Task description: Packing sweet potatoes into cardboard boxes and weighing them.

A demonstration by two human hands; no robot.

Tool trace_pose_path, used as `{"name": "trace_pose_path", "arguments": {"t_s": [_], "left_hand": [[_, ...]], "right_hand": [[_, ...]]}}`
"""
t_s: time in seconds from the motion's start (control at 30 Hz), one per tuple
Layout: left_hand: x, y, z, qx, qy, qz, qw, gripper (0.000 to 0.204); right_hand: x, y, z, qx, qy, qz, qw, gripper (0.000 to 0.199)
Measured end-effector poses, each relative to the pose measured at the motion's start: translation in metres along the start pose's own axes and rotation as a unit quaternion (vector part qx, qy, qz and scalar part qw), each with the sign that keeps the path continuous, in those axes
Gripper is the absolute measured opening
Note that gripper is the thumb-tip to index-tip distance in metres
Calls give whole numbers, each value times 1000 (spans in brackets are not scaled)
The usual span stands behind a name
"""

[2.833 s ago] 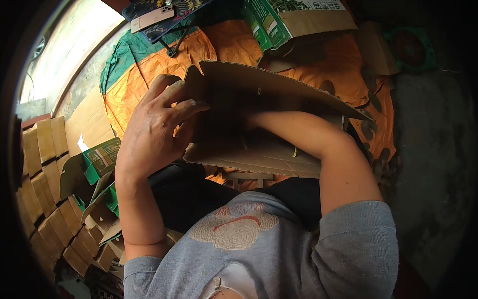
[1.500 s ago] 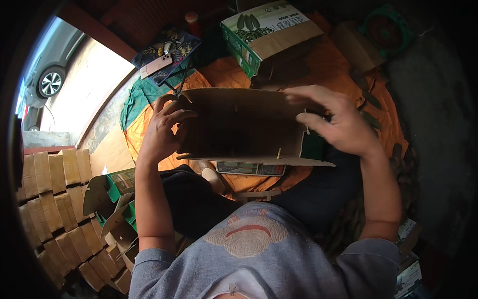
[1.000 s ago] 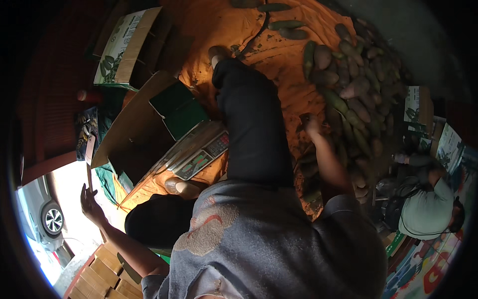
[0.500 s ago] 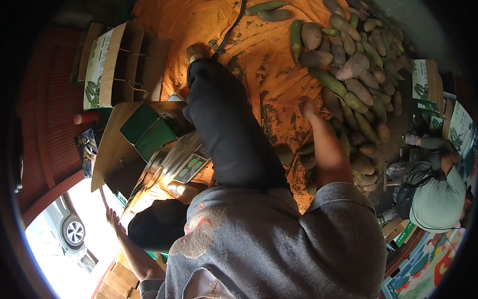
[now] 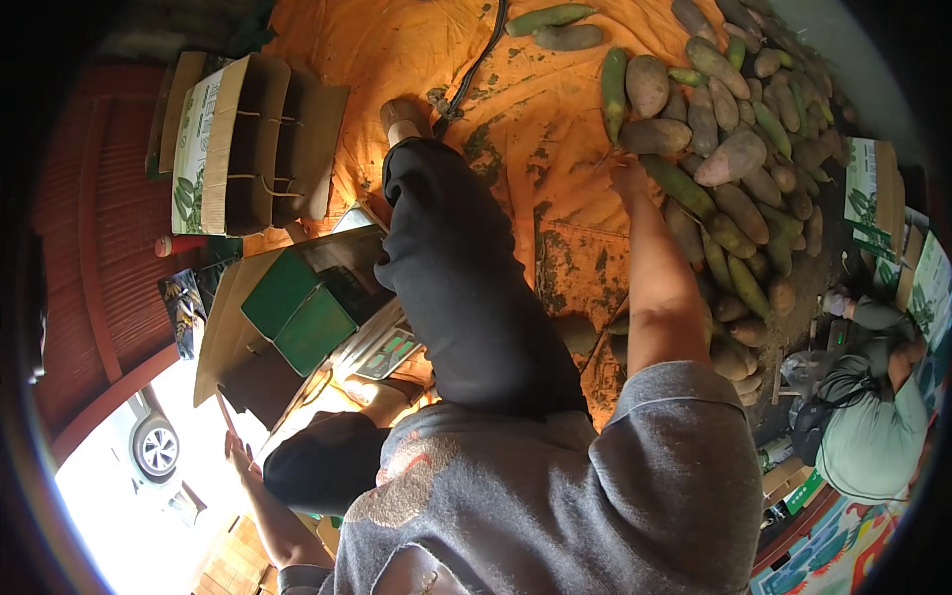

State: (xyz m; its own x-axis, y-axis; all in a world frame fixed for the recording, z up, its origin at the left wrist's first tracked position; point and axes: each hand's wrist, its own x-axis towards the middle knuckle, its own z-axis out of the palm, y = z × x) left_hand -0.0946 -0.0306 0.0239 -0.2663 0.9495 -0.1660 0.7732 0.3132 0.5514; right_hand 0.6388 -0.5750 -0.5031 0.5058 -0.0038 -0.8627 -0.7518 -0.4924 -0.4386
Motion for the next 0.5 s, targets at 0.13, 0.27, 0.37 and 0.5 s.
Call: {"name": "trace_pose_path", "arguments": {"t_s": [0.13,0.27,0.37,0.5], "left_hand": [[35,-61,137,-155,-138,-61,976,46],[15,-19,78,-98,-50,-110,988,47],[2,-22,56,-85,-48,-74,992,45],[20,-34,101,-71,-93,-54,992,46]], "right_hand": [[91,-35,-213,-482,127,-428,754,21],[56,-18,-64,-203,119,29,972,42],[-3,-63,-12,-167,173,101,965,39],[17,-79,-63,-601,132,41,787,55]]}}
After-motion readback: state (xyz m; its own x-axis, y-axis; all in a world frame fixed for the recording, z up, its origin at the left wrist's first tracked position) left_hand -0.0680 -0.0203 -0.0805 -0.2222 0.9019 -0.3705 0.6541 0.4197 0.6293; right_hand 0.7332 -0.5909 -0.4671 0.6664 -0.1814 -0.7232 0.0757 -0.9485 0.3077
